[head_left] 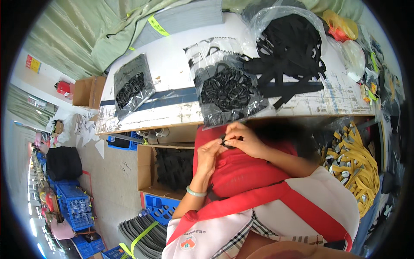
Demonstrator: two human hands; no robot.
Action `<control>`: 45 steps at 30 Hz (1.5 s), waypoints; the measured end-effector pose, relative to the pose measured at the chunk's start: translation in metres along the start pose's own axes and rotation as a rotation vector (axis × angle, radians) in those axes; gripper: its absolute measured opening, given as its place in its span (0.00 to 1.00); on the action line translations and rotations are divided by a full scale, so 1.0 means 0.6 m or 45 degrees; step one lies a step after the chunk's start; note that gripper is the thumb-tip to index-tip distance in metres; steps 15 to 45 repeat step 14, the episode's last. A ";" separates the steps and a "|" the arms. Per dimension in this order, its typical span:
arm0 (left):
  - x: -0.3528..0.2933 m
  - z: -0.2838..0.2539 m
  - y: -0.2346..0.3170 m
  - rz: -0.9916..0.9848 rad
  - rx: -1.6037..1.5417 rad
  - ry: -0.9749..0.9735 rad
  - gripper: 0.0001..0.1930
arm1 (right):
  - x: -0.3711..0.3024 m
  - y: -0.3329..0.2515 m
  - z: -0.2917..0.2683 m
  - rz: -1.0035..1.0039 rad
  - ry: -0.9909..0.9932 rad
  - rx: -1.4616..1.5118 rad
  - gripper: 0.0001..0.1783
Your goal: The recorder is threading plastic buckles onto black nylon webbing straps as part of a manufacturing assembly process.
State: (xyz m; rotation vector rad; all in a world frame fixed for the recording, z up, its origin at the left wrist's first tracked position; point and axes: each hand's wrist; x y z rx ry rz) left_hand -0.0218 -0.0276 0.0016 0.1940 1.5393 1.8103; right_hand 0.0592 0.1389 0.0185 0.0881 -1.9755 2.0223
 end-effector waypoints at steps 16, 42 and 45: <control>-0.013 0.005 0.012 0.563 0.429 0.149 0.13 | 0.022 -0.028 0.020 0.565 0.198 0.403 0.13; -0.013 0.005 0.012 0.563 0.429 0.149 0.13 | 0.022 -0.028 0.020 0.565 0.198 0.403 0.13; -0.013 0.005 0.012 0.563 0.429 0.149 0.13 | 0.022 -0.028 0.020 0.565 0.198 0.403 0.13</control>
Point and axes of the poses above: each hand's wrist, its own x-axis towards the middle knuckle, its own z-axis out of the palm, y = z × x, and after that the axes turned 13 degrees about x, right-handed
